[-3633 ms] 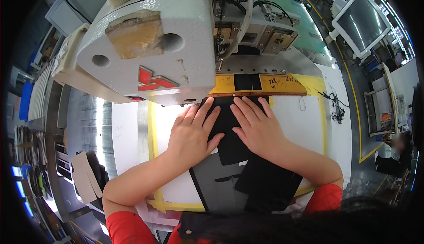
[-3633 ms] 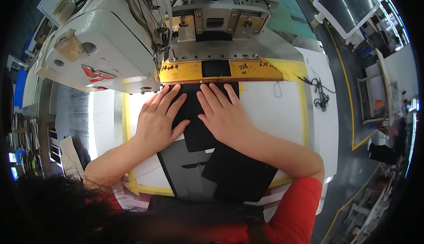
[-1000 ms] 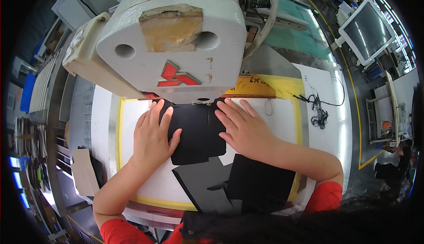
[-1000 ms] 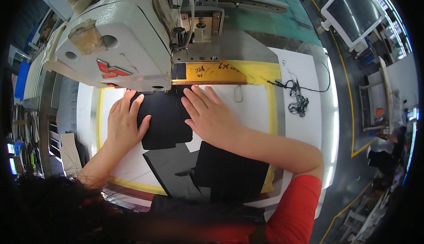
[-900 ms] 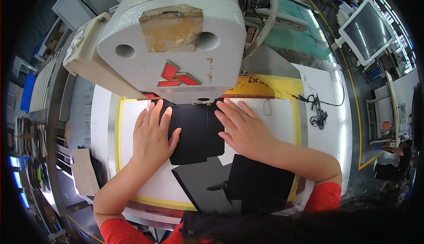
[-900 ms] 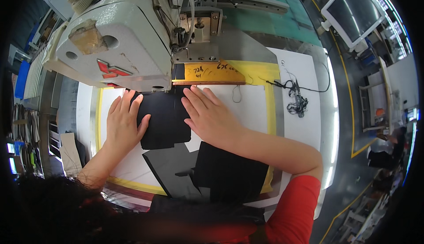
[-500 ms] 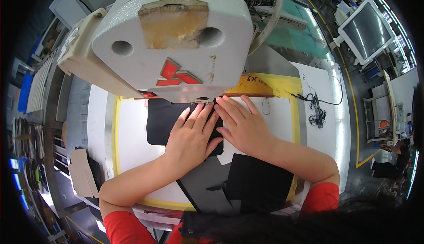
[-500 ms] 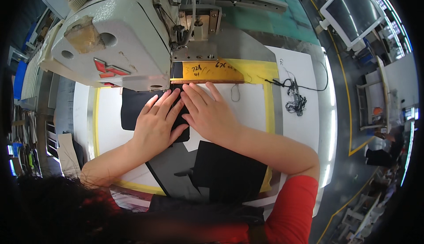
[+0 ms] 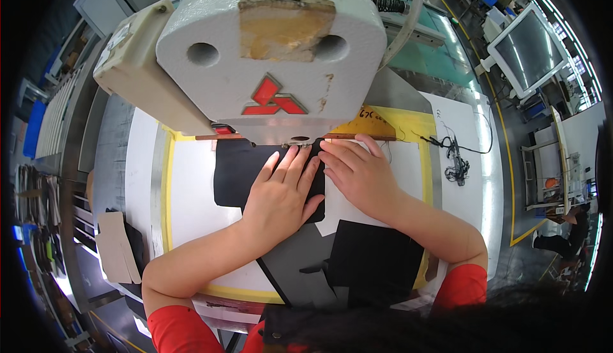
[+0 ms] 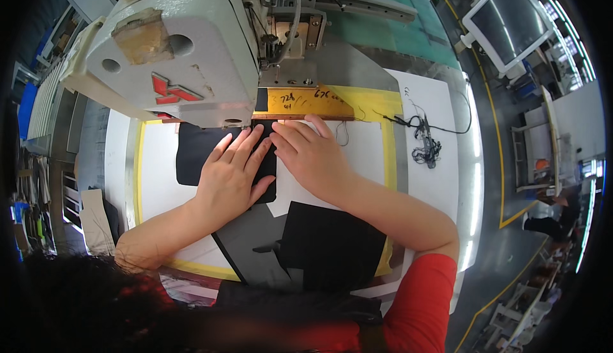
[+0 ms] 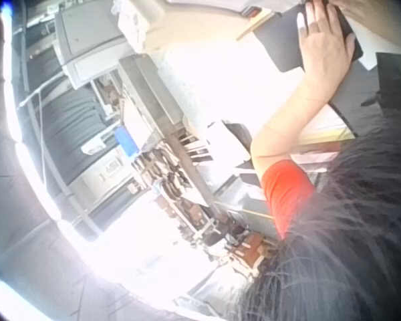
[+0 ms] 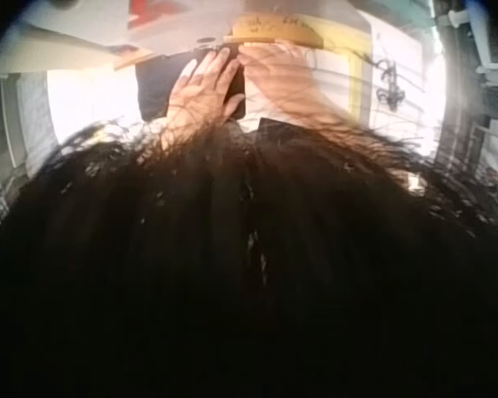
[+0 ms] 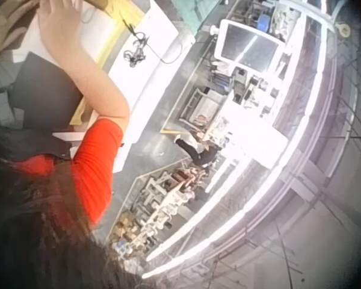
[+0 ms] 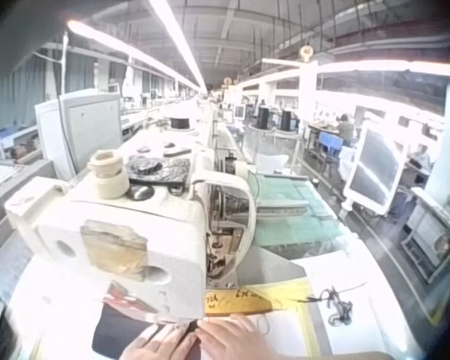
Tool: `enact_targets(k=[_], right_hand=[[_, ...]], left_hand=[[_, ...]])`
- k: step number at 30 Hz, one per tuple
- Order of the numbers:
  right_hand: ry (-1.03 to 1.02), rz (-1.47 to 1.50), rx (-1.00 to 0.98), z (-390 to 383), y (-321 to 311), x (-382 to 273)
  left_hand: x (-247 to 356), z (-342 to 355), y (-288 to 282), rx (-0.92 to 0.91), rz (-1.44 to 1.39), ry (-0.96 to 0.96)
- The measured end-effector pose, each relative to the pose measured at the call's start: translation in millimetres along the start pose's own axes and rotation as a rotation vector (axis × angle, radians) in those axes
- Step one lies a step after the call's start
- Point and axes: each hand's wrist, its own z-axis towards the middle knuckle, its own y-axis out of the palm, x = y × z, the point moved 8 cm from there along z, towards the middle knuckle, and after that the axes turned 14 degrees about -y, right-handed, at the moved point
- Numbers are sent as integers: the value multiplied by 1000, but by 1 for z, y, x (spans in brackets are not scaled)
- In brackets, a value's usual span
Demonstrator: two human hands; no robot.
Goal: Operating an industrial sewing machine to join black fabric or leather components.
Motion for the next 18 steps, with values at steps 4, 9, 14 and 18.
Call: enact_targets(k=[4,9,14,18], right_hand=[[99,142,23,11,3,22],[132,241,-6,39,11,47],[-43,177,53,54,-3,37],[-30,95,-11,57,-1,30]], left_hand=[[0,0,-1,13,-12,-1],[-3,0,0,26,-43,-20],[-1,-1,1,28,-28,4],[0,-2,-1,41,-23,1]])
